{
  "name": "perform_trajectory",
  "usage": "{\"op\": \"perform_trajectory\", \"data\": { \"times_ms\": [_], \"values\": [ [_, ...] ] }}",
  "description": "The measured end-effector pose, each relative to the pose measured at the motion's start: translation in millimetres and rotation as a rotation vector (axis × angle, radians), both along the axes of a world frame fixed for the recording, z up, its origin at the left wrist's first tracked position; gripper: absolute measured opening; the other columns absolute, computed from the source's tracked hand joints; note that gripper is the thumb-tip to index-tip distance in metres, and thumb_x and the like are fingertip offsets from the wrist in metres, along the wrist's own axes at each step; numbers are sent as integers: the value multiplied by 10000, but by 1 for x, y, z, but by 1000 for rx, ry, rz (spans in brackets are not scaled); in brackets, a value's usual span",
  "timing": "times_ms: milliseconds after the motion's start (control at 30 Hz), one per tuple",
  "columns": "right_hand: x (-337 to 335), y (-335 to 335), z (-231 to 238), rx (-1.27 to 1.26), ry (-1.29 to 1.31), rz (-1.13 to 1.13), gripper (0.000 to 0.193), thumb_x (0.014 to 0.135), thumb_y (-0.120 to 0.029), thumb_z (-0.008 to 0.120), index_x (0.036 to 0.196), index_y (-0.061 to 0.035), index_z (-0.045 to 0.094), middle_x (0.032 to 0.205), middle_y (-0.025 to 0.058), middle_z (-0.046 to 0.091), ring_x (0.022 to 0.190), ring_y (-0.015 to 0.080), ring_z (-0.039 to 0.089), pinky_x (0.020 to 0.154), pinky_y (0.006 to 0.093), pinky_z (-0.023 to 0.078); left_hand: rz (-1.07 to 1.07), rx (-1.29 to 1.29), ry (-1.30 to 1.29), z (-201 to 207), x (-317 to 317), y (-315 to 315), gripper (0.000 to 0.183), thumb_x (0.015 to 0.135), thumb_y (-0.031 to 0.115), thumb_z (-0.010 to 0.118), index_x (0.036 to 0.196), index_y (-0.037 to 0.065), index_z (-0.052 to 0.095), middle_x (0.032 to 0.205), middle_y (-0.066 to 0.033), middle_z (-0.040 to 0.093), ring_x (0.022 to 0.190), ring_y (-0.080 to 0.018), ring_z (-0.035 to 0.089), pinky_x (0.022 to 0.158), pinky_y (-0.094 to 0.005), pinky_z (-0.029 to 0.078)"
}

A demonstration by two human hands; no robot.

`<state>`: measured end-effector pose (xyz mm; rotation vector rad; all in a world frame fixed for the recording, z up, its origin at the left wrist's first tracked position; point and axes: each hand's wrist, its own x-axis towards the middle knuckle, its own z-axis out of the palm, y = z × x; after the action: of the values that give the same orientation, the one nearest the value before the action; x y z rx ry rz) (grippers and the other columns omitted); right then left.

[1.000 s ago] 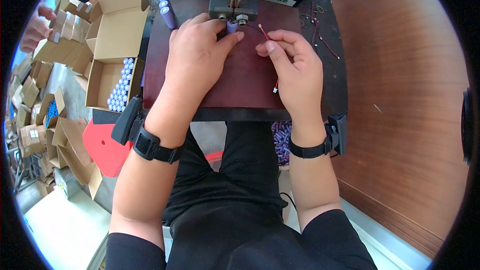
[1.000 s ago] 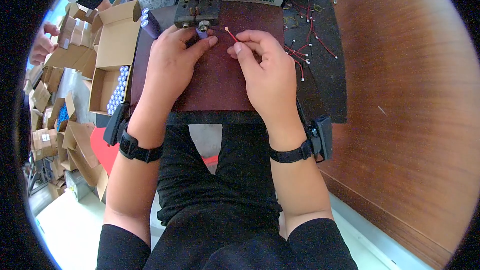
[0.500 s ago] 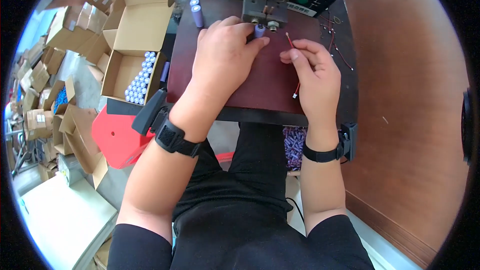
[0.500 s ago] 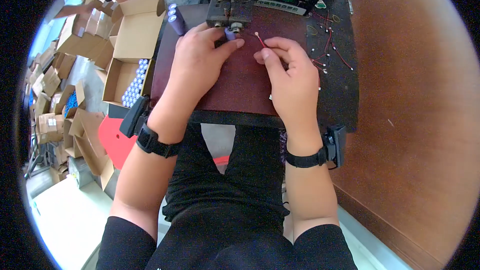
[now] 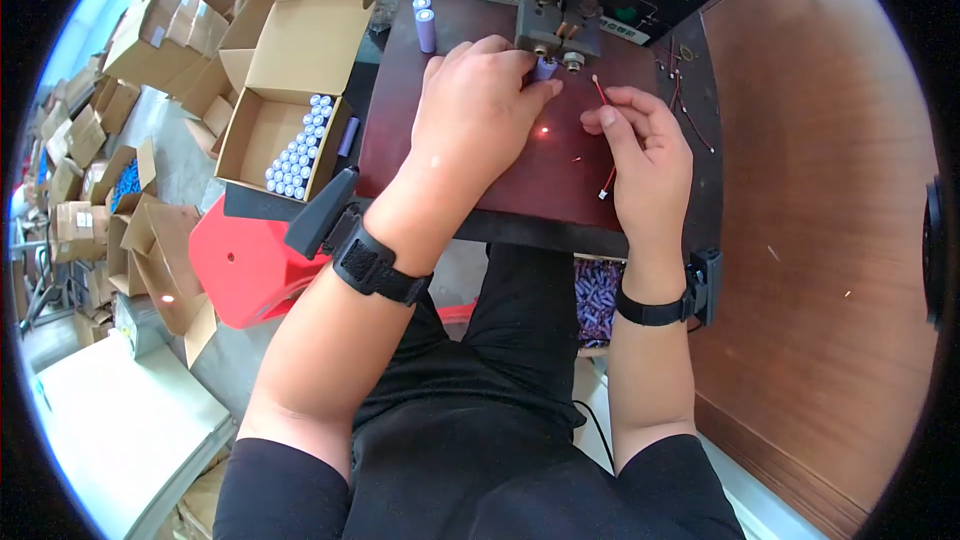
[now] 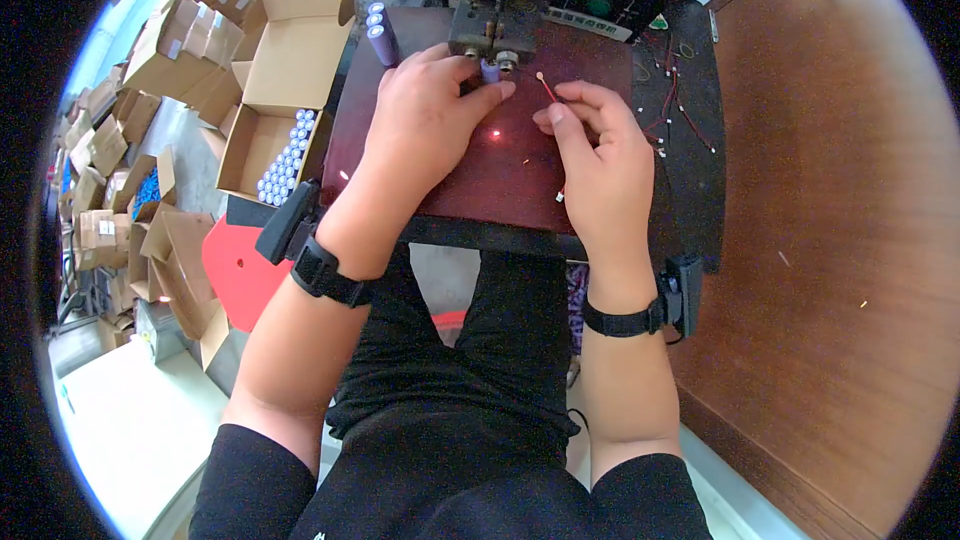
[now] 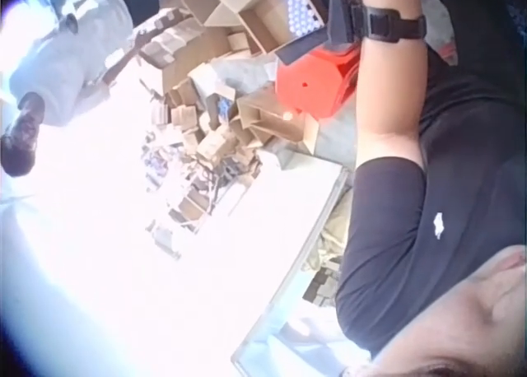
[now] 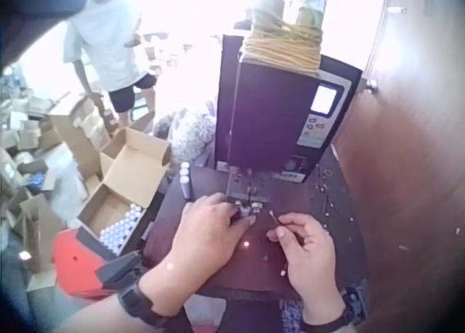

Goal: Spot welding wires onto cylindrical lithium batteries using a specialized machine to create battery packs.

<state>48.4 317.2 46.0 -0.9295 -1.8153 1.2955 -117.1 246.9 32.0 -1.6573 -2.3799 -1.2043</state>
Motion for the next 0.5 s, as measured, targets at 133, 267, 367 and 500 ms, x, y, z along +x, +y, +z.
{"op": "perform_trajectory", "data": {
  "times_ms": [133,267,367,500],
  "values": [
    [-1,2,-4,13,7,31,233,997,-61,621,1208,37,612,947,70,711,880,115,655,846,254,507,31,-27,50,1,-2,-4,255,876,313,717,913,64,758,923,-107,689,965,-332,654,871,-469,482],
    [-2,-1,-5,235,-103,-17,247,979,-53,646,1213,13,604,897,44,649,810,103,602,743,253,481,38,-21,70,-1,0,-6,354,892,384,712,950,36,741,959,-134,677,979,-357,638,862,-477,481],
    [-1,-3,-7,145,22,-22,234,1005,-67,625,1216,25,582,932,62,671,843,113,624,802,241,502,17,75,115,-3,1,-9,252,872,310,727,876,58,731,880,-111,686,923,-326,658,821,-449,481],
    [2,-5,-4,175,-78,-50,180,1033,-84,588,1169,34,593,961,104,720,902,144,678,854,273,523,-29,49,45,-1,4,-20,237,873,288,720,849,53,698,856,-127,696,887,-335,669,802,-456,486]
  ]
}}
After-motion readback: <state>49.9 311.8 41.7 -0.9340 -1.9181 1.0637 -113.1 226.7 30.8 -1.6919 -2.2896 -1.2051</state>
